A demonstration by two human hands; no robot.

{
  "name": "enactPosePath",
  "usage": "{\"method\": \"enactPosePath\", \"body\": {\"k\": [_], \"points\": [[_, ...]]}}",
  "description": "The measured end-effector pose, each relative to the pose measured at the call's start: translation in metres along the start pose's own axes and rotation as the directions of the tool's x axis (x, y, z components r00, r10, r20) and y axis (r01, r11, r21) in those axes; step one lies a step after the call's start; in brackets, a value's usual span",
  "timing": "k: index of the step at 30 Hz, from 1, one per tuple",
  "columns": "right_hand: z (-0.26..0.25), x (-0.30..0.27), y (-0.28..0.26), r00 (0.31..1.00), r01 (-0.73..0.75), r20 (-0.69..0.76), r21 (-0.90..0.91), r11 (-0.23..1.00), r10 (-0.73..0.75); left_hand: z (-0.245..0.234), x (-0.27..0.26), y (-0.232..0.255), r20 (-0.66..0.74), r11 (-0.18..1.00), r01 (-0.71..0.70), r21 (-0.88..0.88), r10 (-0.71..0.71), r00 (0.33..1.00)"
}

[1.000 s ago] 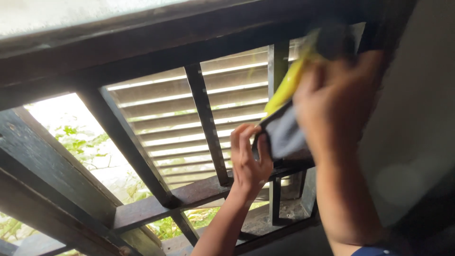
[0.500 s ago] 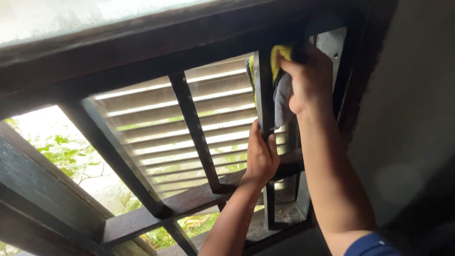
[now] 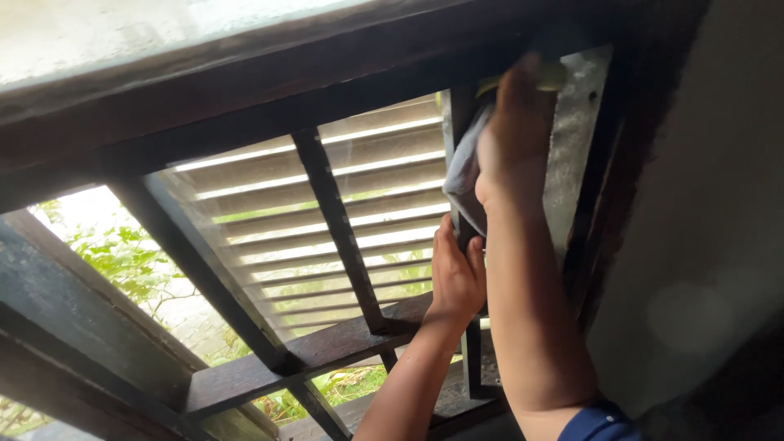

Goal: Cleaning a window grille and window panes using a cloth.

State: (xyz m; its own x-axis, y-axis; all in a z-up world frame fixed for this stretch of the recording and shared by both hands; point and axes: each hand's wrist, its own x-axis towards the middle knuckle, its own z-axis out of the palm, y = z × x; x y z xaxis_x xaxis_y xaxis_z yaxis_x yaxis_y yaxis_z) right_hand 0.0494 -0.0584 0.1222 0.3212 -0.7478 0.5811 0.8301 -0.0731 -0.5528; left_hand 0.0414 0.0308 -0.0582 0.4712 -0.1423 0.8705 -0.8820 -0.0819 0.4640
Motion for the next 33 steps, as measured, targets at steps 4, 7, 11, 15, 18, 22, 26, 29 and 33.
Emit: {"method": "enactPosePath", "body": {"k": [4,7,11,15,18,22,26,29,33], "points": [[-0.017,0.006,0.005,0.984,0.069,0.173,-0.139,0.988,-0.045,0.004,-0.002,-0.004,-0.032,0.999,-0.034,0.016,0.034,0.999],[-0.020,-0.007,-0.008,0.931,0.188,0.363,-0.419,0.888,-0.025,0.004,-0.002,-0.004,-0.023,0.999,-0.043,0.026,0.043,0.999],[-0.027,-0.032,-0.017,0.881,0.436,0.444,-0.636,0.636,-0.160,0.004,-0.001,-0.004,-0.004,1.000,-0.022,0.014,0.022,1.000],[-0.052,-0.052,0.001,0.866,0.474,0.444,-0.584,0.659,-0.229,0.000,0.001,0.001,-0.023,0.997,-0.064,0.041,0.065,0.998],[-0.053,-0.053,0.001,0.880,0.408,0.434,-0.479,0.777,-0.195,0.002,0.000,0.001,-0.017,0.999,-0.014,0.035,0.014,1.000],[-0.042,-0.020,-0.014,0.921,0.284,0.353,-0.325,0.902,-0.163,-0.001,0.000,-0.001,-0.019,0.997,-0.042,0.062,0.043,0.999],[-0.048,0.006,-0.028,0.995,-0.100,0.004,-0.176,0.979,0.102,-0.006,0.003,0.006,0.046,0.998,0.057,0.029,-0.058,0.997],[-0.054,-0.025,-0.049,0.993,-0.114,0.019,-0.020,0.993,0.114,-0.012,0.001,0.015,0.012,0.999,0.046,-0.008,-0.046,0.999],[-0.079,-0.077,-0.058,0.958,-0.285,0.087,0.164,0.944,0.274,-0.037,-0.008,0.035,-0.168,0.990,-0.108,-0.087,0.092,0.982]]}}
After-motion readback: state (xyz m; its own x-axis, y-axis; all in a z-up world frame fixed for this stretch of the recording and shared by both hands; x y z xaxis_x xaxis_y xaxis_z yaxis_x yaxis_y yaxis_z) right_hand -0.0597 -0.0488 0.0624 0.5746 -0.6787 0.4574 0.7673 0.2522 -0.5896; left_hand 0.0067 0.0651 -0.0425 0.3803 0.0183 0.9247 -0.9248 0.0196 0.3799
